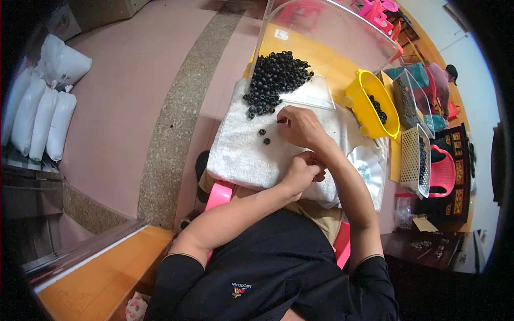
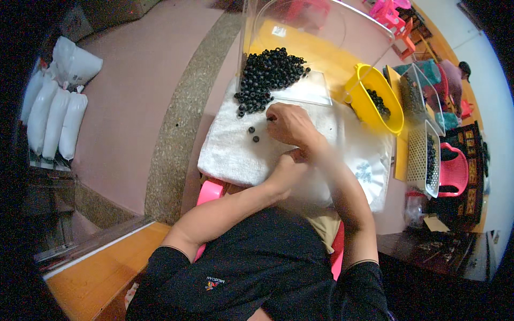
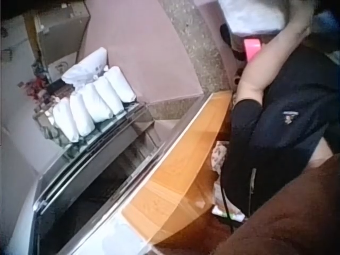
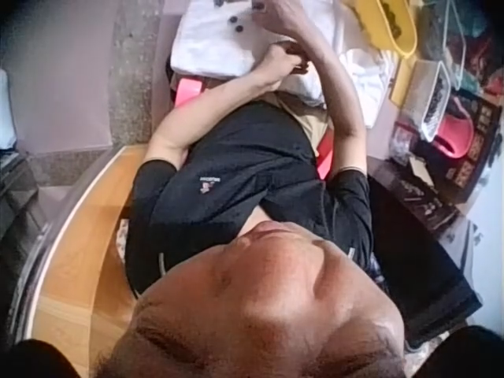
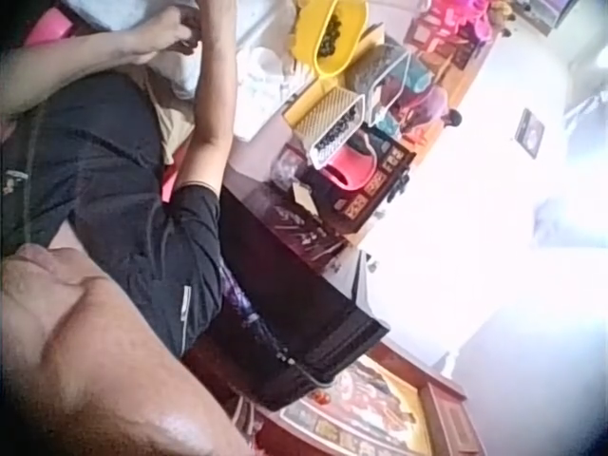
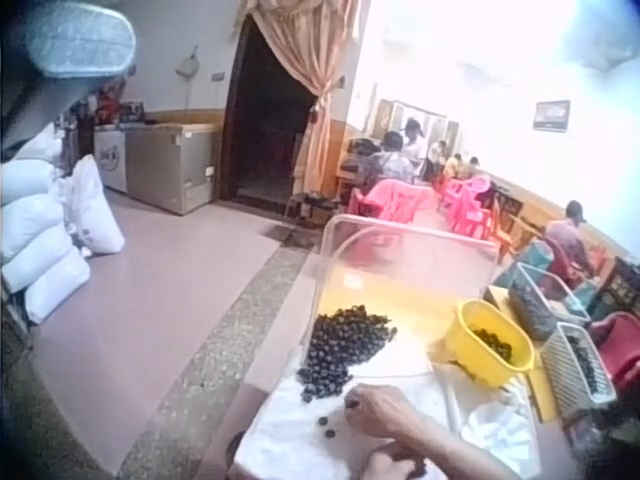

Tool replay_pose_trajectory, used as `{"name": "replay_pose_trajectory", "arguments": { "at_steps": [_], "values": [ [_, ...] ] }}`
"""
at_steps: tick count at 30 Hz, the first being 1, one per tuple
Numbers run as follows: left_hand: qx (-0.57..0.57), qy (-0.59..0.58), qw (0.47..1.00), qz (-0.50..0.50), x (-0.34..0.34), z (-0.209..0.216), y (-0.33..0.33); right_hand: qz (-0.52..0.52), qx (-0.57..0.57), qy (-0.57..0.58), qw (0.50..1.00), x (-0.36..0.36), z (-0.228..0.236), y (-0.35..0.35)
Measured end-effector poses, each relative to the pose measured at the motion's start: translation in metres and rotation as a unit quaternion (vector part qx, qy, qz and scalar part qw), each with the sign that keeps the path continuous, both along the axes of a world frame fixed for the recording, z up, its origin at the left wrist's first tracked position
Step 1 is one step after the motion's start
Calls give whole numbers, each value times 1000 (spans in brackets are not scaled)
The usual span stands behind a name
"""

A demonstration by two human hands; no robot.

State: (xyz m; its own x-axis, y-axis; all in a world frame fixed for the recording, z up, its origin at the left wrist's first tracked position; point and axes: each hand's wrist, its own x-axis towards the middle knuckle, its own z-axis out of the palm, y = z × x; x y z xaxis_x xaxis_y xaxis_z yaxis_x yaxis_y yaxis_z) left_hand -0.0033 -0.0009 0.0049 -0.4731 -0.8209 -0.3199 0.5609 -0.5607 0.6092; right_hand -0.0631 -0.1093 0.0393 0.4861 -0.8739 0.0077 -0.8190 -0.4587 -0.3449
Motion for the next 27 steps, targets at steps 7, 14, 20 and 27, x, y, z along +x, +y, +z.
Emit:
{"name": "replay_pose_trajectory", "arguments": {
  "at_steps": [7, 14, 20, 27],
  "values": [
    [32, 52, 997, 48, -1, -15, -6, -88, 114, -262, 954, -55, 8, 30],
    [57, 153, 985, 64, 6, -10, -12, -181, 145, -346, 909, -89, 3, 79],
    [25, 152, 988, 18, 10, -5, -11, -130, 8, -355, 926, -91, -3, 96],
    [15, 141, 989, 33, 10, 2, -7, -122, -17, -361, 925, -82, 9, 114]
  ]
}}
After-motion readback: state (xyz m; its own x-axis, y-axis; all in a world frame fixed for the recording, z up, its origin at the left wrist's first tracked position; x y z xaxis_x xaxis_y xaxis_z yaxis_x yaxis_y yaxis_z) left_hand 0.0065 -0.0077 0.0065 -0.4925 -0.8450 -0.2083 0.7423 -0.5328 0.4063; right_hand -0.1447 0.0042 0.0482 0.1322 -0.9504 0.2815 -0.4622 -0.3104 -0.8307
